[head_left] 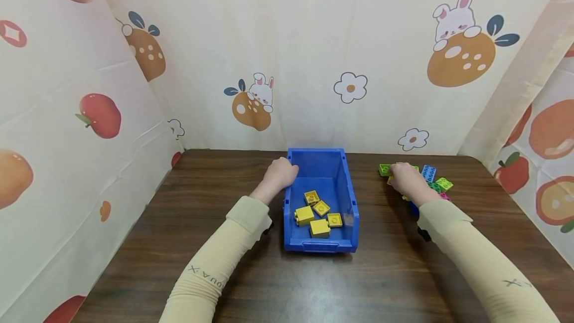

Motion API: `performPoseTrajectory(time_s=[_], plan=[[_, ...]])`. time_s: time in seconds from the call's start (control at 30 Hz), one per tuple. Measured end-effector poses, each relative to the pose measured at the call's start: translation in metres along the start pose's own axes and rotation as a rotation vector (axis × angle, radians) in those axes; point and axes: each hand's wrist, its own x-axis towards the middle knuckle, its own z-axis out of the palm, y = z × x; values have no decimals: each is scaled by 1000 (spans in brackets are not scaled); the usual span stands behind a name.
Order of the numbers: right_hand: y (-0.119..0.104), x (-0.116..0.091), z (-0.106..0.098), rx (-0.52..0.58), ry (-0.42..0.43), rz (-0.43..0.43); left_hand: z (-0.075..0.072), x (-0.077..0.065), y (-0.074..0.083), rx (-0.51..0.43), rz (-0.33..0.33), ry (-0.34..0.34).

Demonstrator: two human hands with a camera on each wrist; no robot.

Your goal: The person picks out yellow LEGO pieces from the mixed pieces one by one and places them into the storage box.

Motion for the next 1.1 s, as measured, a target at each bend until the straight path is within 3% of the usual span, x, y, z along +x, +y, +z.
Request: performPoseTrajectory(time_s=[0.3,0.87,1.1], plan=[[0,1,0,-6,-6,3,-2,-2,2,1,-24,-10],[-5,6,6,-135,19,-25,-1,-1,1,-5,-7,2],[-10,5,5,-152,-2,5,-1,-1,2,-15,-23,-7]])
